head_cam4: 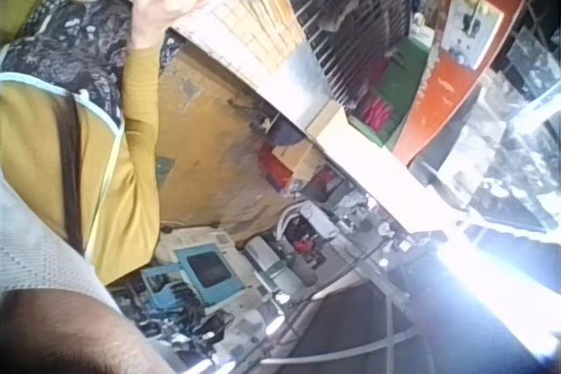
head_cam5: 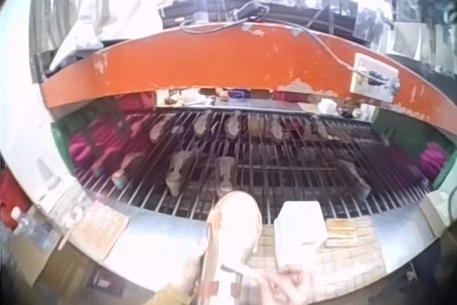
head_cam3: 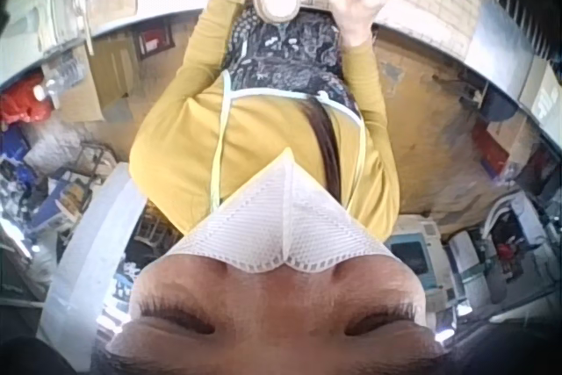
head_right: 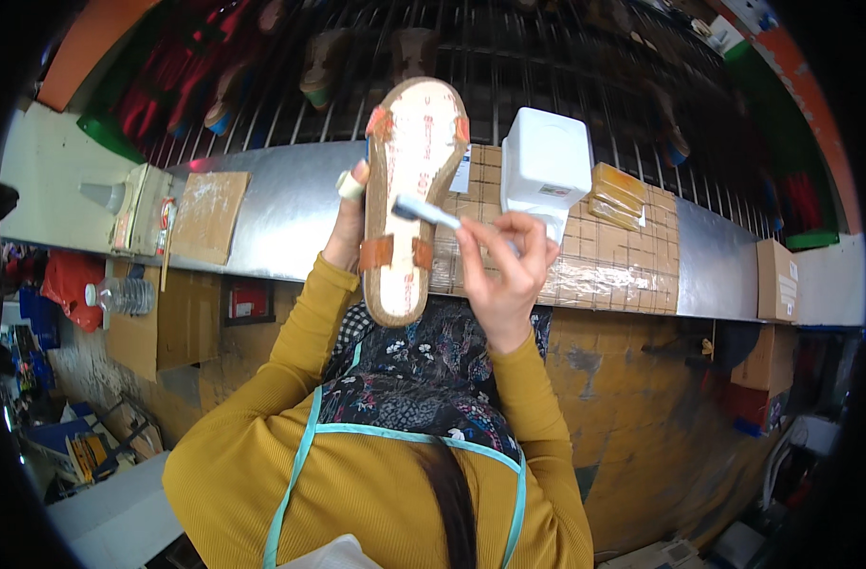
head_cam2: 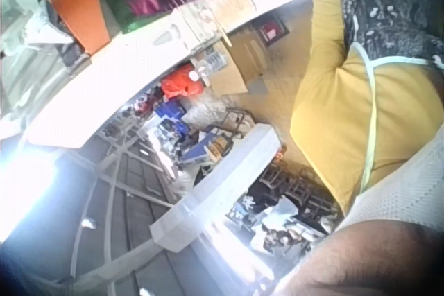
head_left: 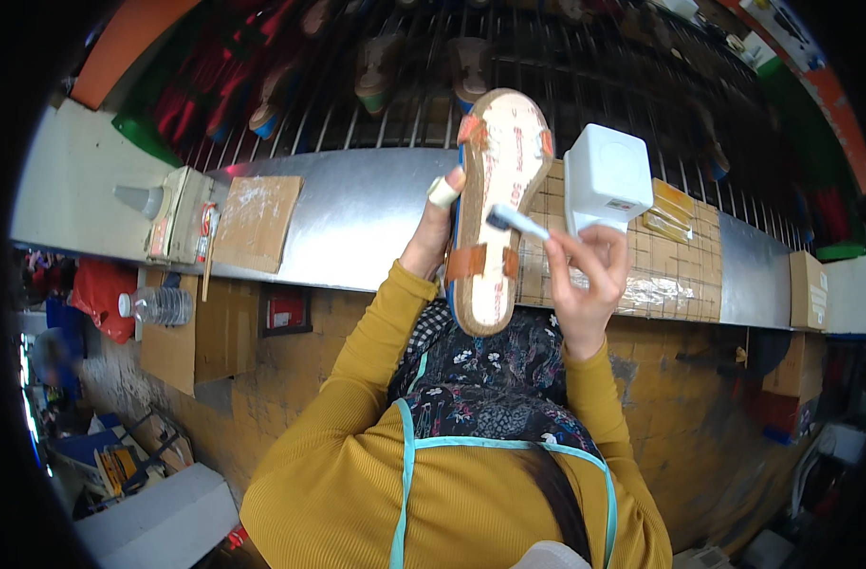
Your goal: The person applies glue to the sole of a sandal using a small brush, repeatedly dipping the brush into a white container and spreading the adhesive along the edges and surface. The person also wipes the brush on a piece of cardboard and briefly cleans the metal workbench with a cloth.
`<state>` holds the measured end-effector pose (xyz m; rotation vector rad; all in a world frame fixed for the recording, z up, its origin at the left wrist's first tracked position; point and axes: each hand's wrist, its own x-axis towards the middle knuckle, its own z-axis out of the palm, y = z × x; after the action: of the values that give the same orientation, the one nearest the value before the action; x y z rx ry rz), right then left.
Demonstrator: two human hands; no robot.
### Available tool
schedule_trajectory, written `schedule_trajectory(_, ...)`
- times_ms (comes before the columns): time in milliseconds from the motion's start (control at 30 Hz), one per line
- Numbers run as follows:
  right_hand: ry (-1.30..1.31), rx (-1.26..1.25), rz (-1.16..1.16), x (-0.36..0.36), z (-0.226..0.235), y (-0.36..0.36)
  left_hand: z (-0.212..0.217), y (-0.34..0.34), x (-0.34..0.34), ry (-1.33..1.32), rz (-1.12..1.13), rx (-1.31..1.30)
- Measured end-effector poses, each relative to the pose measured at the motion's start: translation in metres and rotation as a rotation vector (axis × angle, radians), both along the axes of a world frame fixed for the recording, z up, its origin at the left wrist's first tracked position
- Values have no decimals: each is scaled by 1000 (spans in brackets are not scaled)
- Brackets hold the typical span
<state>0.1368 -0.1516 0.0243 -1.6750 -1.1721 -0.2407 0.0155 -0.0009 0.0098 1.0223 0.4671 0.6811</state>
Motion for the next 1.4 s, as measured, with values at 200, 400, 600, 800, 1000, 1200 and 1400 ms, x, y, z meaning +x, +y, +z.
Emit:
schedule_trajectory(200,-134,11,-174,43,28,29,-21,-9,-5,-29,-147,25)
schedule_trajectory(400,-416,72,-298,17,11,0,-19,-15,-6,-135,-204,-173)
schedule_trajectory(600,-87,3,-98,28,13,-10,-29,-5,-5,-189,-245,-153)
schedule_trajectory(800,-402,-20,-305,42,37,6,-29,-4,-3,45,-232,201)
schedule_trajectory(1000,652,-27,283,26,10,-26,-23,-17,-4,-60,18,-295)
schedule_trajectory(1200,983,230,527,-4,-27,-36,-11,-28,18,-18,220,-273)
schedule_trajectory(1400,1105,381,455,26,-4,-26,16,-45,25,-128,77,-116)
